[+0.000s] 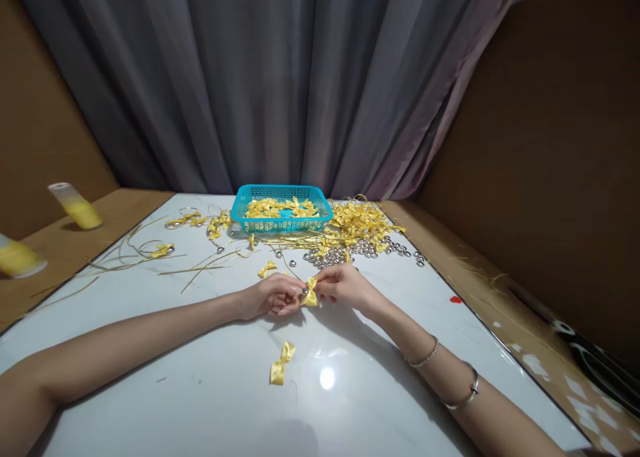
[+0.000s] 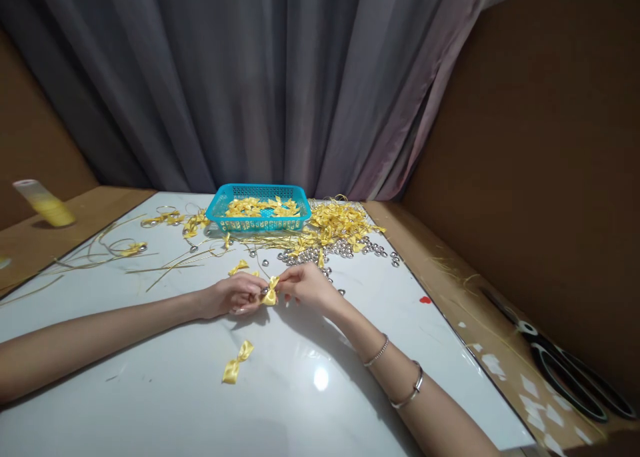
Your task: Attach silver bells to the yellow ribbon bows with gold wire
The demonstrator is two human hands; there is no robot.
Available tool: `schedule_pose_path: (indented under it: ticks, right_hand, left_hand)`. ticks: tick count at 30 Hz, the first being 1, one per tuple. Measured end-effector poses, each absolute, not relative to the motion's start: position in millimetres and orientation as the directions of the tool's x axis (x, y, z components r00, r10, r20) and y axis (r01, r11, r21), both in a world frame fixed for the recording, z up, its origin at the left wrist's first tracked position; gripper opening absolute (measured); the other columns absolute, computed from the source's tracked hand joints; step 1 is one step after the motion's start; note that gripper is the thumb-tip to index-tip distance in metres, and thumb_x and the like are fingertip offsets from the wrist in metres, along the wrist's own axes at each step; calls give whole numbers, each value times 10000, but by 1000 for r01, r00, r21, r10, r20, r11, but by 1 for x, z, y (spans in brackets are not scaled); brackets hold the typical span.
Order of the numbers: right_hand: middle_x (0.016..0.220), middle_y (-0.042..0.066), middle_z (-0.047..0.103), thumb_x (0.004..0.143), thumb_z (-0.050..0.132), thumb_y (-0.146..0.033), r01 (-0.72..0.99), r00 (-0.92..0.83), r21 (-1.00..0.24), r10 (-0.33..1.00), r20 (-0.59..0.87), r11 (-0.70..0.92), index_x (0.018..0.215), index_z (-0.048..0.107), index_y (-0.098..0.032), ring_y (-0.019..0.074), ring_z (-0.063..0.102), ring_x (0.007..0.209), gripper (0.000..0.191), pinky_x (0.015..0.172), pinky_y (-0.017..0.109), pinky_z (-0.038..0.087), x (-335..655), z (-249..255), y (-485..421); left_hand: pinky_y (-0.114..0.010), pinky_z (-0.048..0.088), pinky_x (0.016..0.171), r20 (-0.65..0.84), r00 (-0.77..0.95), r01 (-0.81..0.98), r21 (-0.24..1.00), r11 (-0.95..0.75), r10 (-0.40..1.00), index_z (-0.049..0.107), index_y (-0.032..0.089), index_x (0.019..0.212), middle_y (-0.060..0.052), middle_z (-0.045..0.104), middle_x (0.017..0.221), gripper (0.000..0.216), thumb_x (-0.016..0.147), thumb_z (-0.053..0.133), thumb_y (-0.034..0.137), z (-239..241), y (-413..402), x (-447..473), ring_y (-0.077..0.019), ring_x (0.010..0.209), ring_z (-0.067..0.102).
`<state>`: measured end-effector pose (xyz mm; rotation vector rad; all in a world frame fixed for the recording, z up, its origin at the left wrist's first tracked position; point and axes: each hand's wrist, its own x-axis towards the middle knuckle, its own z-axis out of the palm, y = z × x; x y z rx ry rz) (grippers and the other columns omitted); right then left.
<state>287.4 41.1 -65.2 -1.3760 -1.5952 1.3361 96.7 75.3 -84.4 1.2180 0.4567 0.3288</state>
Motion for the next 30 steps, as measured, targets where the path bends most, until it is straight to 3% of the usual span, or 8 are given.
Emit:
schedule_pose_path:
  ticks: [8,13,16,18,21,24,26,30]
  right_hand:
    - [522,-6,607,678,617,-206,266,-190,-961,974,-126,-72,678,671,-147,93,516,455,80,415,196,380,280,-66,38]
    - [579,18,624,726,548,-193,317,-4,-947,999,-53,-49,724,649,-124,90,488,426,123,449,223,400,273,-70,37]
    - [557,17,602,733,533,-177,386,102,-922,994,34,-8,787,661,-114,116,500,460,152,510,247,406,271,-74,34]
    - [588,24,613,741,511,-153,534,133,-841,973,190,91,935,660,-115,148,537,533,247,572,263,409,269,-76,30]
    - [762,79,665,757,464,-109,826,23,-515,898,440,231,1115,600,-121,202,587,700,384,635,283,405,267,-78,24]
    - [903,106,646,765,440,-76,927,-63,-314,911,408,205,1048,621,-146,214,589,779,343,607,270,394,267,-77,21]
    - [971,106,611,776,450,-74,934,-59,-314,938,342,173,952,644,-156,195,582,768,274,596,259,393,270,-76,22]
    - [1040,104,567,769,454,-30,856,-75,-470,951,298,215,883,658,-142,177,569,820,259,693,267,421,277,-71,27]
  left_hand:
    - [-179,186,364,-176,840,42,964,261,514,565,117,800,54,454,457,283,761,616,393,-90,72,98,-40,356,320]
    - [-171,149,371,-194,814,11,948,319,547,525,143,797,85,392,456,284,754,645,398,-90,71,99,-29,365,265]
    - [-179,140,373,-182,788,5,957,290,588,501,143,693,79,378,449,289,733,667,377,-91,72,100,-30,377,266]
    - [-183,145,377,-169,776,1,964,267,608,497,142,663,78,374,444,293,730,670,369,-91,71,101,-29,380,261]
    - [-184,152,380,-163,744,9,972,235,647,554,128,711,73,403,453,279,720,683,376,-88,70,102,-30,385,271]
    - [-188,163,374,-172,710,25,975,220,683,617,105,773,39,492,494,308,711,691,398,-86,71,103,-30,383,314]
    - [-189,177,373,-173,702,18,974,226,691,648,86,784,0,559,542,320,719,685,397,-86,72,103,-30,387,345]
    - [-189,185,370,-151,708,-31,969,245,690,680,67,764,-58,630,606,292,744,665,358,-89,74,102,-26,390,357]
